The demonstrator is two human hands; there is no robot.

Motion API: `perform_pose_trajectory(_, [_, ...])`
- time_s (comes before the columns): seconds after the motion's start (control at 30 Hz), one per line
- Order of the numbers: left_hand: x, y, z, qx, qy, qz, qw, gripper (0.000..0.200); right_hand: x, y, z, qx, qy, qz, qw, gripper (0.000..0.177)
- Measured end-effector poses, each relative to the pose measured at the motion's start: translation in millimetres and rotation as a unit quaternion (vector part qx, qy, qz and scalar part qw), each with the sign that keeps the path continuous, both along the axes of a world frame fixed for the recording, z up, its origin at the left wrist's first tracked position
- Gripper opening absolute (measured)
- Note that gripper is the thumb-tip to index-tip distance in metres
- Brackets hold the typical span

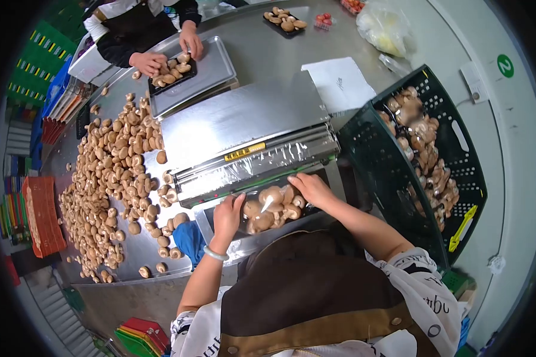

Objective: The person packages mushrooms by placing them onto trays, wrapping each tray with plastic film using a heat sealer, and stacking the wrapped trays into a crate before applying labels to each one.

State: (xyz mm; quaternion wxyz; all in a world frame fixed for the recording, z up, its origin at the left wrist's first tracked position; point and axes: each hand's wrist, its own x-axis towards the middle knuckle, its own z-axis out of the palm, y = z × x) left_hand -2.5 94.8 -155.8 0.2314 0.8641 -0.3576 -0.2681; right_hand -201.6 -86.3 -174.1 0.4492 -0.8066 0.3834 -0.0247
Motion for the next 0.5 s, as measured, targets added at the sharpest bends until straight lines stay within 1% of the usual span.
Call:
perform_pose_trajectory(0.07, [-10.2, 5.8, -7.3, -0.011, -0.083, 0.016, 0.996, 0.040, -11.8, 5.0, -17.1, 0.014, 0.006, -0.050, 0.999, 0.047])
perform_pose_trajectory(0.1, [-12.1, 11.7, -11.2, -0.078, -0.099, 0.040, 0.991, 0.037, -16.4, 7.2, -13.8, 0.033, -0.003, -0.078, 0.996, 0.045])
perform_pose_trajectory(0.13, [-10.4, 18.0, -8.3, -0.061, -0.017, 0.089, 0.994, 0.028, -22.0, 10.3, -10.0, 0.054, -0.011, -0.106, 0.993, 0.043])
perform_pose_trajectory(0.17, [-8.9, 28.1, -16.4, -0.111, 0.043, 0.126, 0.985, 0.024, -26.8, 10.1, -5.3, 0.114, 0.018, -0.134, 0.984, 0.032])
perform_pose_trajectory(0.2, [-10.3, 33.8, -19.6, -0.162, 0.101, 0.162, 0.968, 0.020, -31.4, 11.9, -11.6, 0.109, -0.025, -0.148, 0.983, 0.029])
perform_pose_trajectory(0.23, [-16.0, 38.4, -23.4, -0.212, 0.125, 0.149, 0.958, 0.018, -36.1, 15.2, -20.9, 0.105, -0.067, -0.162, 0.979, 0.026])
perform_pose_trajectory(0.27, [-20.4, 41.2, -28.2, -0.225, 0.138, 0.162, 0.951, 0.017, -41.6, 19.8, -28.4, 0.102, -0.108, -0.174, 0.974, 0.024])
perform_pose_trajectory(0.33, [-27.8, 42.8, -31.3, -0.252, 0.161, 0.190, 0.935, 0.016, -46.2, 27.5, -24.2, 0.175, -0.166, -0.208, 0.948, 0.020])
perform_pose_trajectory(0.37, [-24.9, 43.9, -33.0, -0.250, 0.122, 0.206, 0.938, 0.013, -47.3, 29.3, -21.6, 0.210, -0.197, -0.224, 0.931, 0.018])
perform_pose_trajectory(0.4, [-18.7, 45.3, -31.5, -0.268, 0.112, 0.199, 0.936, 0.012, -46.8, 30.7, -14.5, 0.244, -0.229, -0.241, 0.911, 0.017])
perform_pose_trajectory(0.43, [-12.9, 47.7, -27.7, -0.285, 0.104, 0.192, 0.933, 0.012, -56.5, 30.3, 11.0, 0.332, -0.284, -0.277, 0.856, 0.015])
perform_pose_trajectory(0.47, [-10.4, 48.6, -22.7, -0.302, 0.096, 0.187, 0.930, 0.012, -69.3, 30.9, 33.5, 0.345, -0.318, -0.297, 0.832, 0.016])
perform_pose_trajectory(0.5, [-9.7, 46.7, -10.3, -0.276, 0.020, 0.141, 0.951, 0.012, -84.6, 33.7, 49.5, 0.335, -0.321, -0.312, 0.829, 0.016])
